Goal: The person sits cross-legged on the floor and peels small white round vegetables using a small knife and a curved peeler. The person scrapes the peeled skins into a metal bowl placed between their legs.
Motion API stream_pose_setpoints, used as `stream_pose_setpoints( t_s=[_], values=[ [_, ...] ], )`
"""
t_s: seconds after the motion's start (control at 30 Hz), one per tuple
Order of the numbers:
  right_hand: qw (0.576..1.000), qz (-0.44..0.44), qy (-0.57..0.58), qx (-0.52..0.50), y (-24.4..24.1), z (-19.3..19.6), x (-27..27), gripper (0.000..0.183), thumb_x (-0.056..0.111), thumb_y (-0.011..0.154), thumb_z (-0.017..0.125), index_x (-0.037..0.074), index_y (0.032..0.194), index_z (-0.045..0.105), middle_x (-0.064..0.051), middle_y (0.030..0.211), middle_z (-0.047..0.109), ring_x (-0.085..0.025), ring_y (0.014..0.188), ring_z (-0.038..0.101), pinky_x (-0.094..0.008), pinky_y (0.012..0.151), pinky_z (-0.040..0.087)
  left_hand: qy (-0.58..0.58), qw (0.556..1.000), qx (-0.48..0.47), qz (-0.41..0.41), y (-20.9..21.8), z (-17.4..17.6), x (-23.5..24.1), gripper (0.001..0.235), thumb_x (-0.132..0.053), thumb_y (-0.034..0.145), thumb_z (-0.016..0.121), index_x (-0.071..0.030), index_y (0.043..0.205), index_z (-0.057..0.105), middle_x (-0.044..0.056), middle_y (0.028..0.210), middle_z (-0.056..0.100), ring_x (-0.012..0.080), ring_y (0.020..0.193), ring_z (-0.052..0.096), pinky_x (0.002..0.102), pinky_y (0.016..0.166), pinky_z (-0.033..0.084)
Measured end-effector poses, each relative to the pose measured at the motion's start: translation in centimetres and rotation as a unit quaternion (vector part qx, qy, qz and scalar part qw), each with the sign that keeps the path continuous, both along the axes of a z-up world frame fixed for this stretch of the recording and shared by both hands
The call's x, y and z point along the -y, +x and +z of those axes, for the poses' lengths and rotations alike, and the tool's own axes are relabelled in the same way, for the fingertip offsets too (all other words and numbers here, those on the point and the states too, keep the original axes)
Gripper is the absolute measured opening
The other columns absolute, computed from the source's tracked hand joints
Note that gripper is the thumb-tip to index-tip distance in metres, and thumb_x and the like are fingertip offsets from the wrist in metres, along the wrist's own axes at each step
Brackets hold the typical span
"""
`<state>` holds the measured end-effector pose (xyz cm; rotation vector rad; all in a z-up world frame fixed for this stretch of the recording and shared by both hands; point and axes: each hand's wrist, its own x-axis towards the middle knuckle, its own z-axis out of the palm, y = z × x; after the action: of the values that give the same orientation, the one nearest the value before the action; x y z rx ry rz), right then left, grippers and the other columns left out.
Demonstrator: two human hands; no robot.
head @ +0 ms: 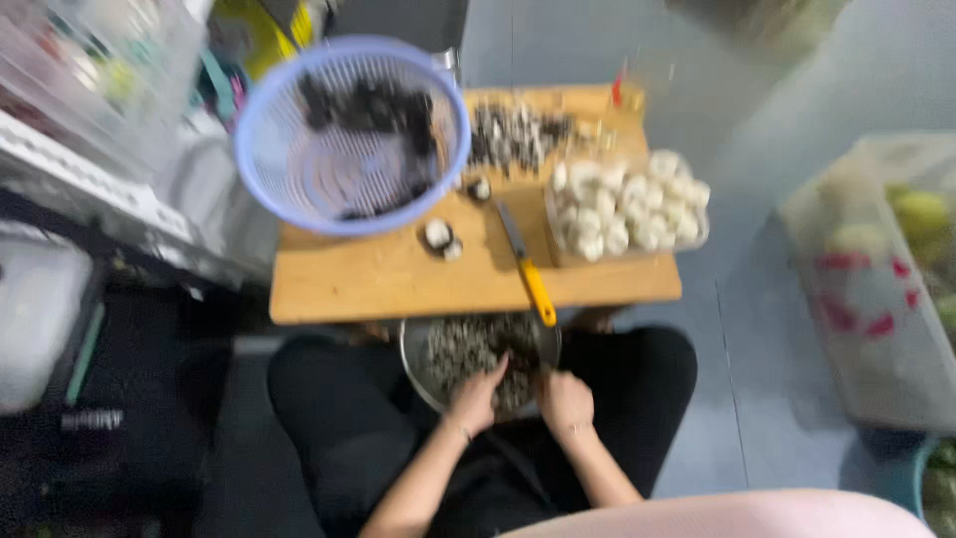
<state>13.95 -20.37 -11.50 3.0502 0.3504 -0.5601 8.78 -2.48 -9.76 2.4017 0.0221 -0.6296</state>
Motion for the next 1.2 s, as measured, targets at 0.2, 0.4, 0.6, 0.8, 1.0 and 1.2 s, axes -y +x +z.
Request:
stream_pose_setpoints(
  t_s=[0.2,0.4,0.6,0.8,1.0,1.2],
  values=[
    [0.999,0.037,0.014,0.037,-1.3,-0.6,-0.8,0.025,0.034,0.095,0.057,0.021,0.107,0.074,-0.009,0.07,0.073,-0.031,0.068,0.074,-0.047,0.059,0.061,0.057,0.997,-0.028,-0.039,1.0,0.8,1.4,0.055,0.007,0.076,0.063,-0.01,0.128,0.062,0.018,0.116,0.066,0.0396,0.113,0.065,0.053,0.088,0.056],
    [0.991,0.07,0.021,0.11,-2.3,-6.1,0.5,0.035,0.047,0.087,0.068,0.025,0.114,0.075,-0.009,0.067,0.069,-0.032,0.06,0.071,-0.046,0.053,0.059,0.076,0.996,-0.05,0.026,0.1,-7.4,0.1,0.099,0.008,0.076,0.067,-0.008,0.161,0.02,0.029,0.114,0.066,0.0443,0.1,0.07,0.056,0.084,0.056],
    [0.994,0.066,0.04,0.077,-1.8,-5.6,0.2,0.04,0.042,0.085,0.07,0.022,0.12,0.072,-0.009,0.075,0.072,-0.032,0.064,0.073,-0.047,0.057,0.06,0.046,0.997,-0.035,-0.045,0.8,-4.3,1.0,0.105,0.009,0.077,0.066,-0.023,0.163,0.014,0.027,0.121,0.063,0.0474,0.098,0.07,0.058,0.081,0.057],
    [0.994,0.077,0.034,0.076,-2.3,-6.5,0.1,0.035,0.042,0.087,0.068,0.024,0.116,0.073,-0.008,0.071,0.07,-0.033,0.062,0.072,-0.045,0.055,0.059,0.053,0.997,-0.052,-0.024,1.1,-7.4,0.5,0.085,0.008,0.081,0.061,-0.019,0.158,0.036,0.026,0.118,0.064,0.0446,0.09,0.071,0.054,0.074,0.058],
    [0.997,0.06,-0.003,0.051,-2.4,-7.6,0.6,0.041,0.049,0.083,0.07,0.026,0.118,0.072,-0.004,0.072,0.07,-0.03,0.064,0.073,-0.046,0.057,0.06,0.074,0.997,-0.009,-0.003,0.5,-10.8,1.0,0.036,-0.002,0.085,0.06,-0.009,0.118,0.074,0.019,0.106,0.067,0.0416,0.088,0.072,0.05,0.076,0.058],
    [0.997,0.059,0.008,0.054,-2.3,-7.4,-0.1,0.036,0.048,0.087,0.067,0.026,0.116,0.072,-0.005,0.072,0.07,-0.031,0.065,0.073,-0.046,0.058,0.06,-0.041,0.996,-0.033,0.076,1.4,-7.4,-0.3,0.067,-0.003,0.079,0.066,-0.006,0.144,0.054,0.019,0.119,0.064,0.0399,0.114,0.065,0.051,0.095,0.054]
  ],
)
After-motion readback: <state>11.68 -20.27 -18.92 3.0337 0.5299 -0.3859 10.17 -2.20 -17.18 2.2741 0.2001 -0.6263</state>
